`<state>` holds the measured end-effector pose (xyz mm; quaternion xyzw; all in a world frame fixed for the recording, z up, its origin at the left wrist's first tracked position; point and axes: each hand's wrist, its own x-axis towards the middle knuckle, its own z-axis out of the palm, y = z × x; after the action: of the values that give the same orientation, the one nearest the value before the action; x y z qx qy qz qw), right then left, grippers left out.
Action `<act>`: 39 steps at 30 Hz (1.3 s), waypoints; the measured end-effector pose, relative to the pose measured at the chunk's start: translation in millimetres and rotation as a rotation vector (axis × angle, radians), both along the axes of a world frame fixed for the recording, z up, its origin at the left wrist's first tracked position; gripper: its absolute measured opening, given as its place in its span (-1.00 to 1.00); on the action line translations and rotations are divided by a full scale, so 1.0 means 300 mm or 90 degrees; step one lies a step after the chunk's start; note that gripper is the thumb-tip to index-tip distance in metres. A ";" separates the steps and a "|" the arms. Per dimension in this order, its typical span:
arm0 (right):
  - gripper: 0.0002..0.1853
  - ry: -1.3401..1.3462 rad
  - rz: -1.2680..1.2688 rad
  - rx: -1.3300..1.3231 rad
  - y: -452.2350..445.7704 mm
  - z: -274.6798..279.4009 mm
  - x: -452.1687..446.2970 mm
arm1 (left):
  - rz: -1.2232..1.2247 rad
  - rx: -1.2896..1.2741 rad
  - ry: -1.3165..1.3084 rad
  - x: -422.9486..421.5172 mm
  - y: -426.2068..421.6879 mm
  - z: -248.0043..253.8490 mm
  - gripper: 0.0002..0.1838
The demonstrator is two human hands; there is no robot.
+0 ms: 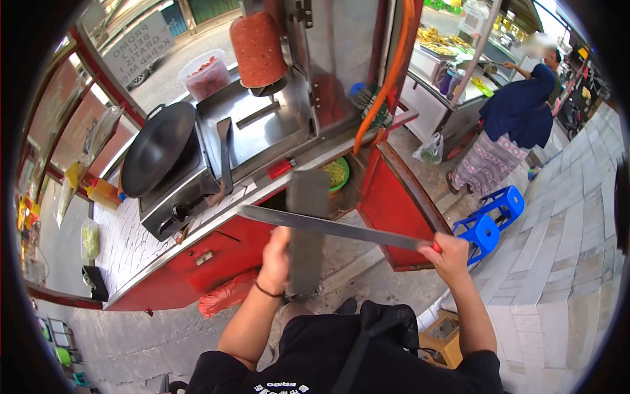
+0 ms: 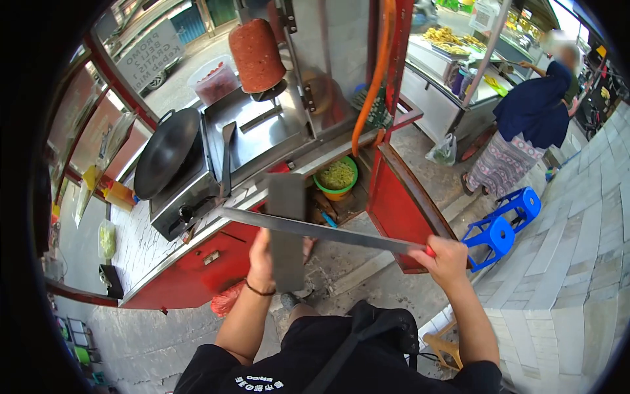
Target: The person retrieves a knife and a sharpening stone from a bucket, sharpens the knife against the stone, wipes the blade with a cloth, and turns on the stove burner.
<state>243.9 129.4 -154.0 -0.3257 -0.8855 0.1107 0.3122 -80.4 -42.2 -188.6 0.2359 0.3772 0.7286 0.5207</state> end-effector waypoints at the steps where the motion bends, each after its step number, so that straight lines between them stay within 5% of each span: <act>1: -0.41 0.021 -0.004 0.020 0.008 0.052 -0.058 | -0.012 0.041 0.156 0.041 0.025 -0.055 -0.28; 7: -0.41 0.027 0.008 -0.007 0.000 0.027 0.017 | -0.070 0.014 -0.134 0.040 0.016 0.134 -0.28; 8: -0.41 -0.027 0.017 -0.034 0.002 -0.008 0.067 | -0.110 0.184 -0.024 -0.025 0.037 0.137 -0.29; 10: -0.41 -0.038 0.016 -0.030 0.013 -0.018 0.091 | 0.054 0.083 -0.050 -0.044 0.022 0.206 -0.29; 14: -0.40 -0.027 -0.038 0.043 0.017 0.067 -0.026 | -0.013 -0.009 -0.016 0.070 0.034 0.048 -0.26; 16: -0.40 0.018 -0.038 0.035 0.021 0.119 -0.099 | -0.053 -0.002 0.193 0.137 0.048 0.035 -0.26; 18: -0.40 0.064 -0.021 0.036 0.027 0.121 -0.083 | -0.061 0.018 0.141 0.132 0.054 0.046 -0.29; 20: -0.38 -0.029 -0.022 0.023 0.020 0.050 0.006 | -0.034 0.013 -0.125 0.059 0.023 0.132 -0.30; 21: -0.37 -0.038 -0.013 -0.002 0.009 0.019 0.052 | -0.103 0.146 -0.142 -0.026 0.009 0.092 -0.22; 24: -0.37 -0.054 -0.024 0.003 0.005 -0.011 0.093 | -0.142 0.255 -0.085 -0.115 0.021 0.076 -0.21; 26: -0.39 -0.045 -0.045 0.038 0.012 0.053 -0.003 | 0.057 -0.066 -0.144 0.059 0.017 0.171 -0.28; 28: -0.39 0.017 -0.025 0.074 0.018 0.127 -0.114 | -0.021 0.014 0.145 0.092 0.039 -0.008 -0.28; 30: -0.42 0.047 -0.022 0.052 0.016 0.142 -0.139 | -0.067 0.024 0.181 0.141 0.037 0.029 -0.28; 33: -0.43 0.033 0.002 0.010 0.007 0.069 -0.056 | 0.024 -0.031 -0.086 0.090 0.012 0.110 -0.29; 34: -0.41 -0.017 0.006 -0.011 0.004 0.029 -0.015 | -0.075 0.090 -0.135 0.003 -0.008 0.087 -0.26; 37: -0.40 -0.035 0.004 -0.089 -0.022 -0.028 0.047 | -0.170 0.260 -0.087 -0.126 -0.001 0.065 -0.27; 39: -0.41 -0.017 -0.005 -0.053 -0.014 0.015 -0.029 | -0.122 0.165 -0.051 -0.023 -0.004 0.082 -0.29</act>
<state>235.1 125.3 -149.4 -0.3431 -0.8831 0.1417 0.2870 -87.4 -43.3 -164.0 0.3065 0.2349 0.7269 0.5679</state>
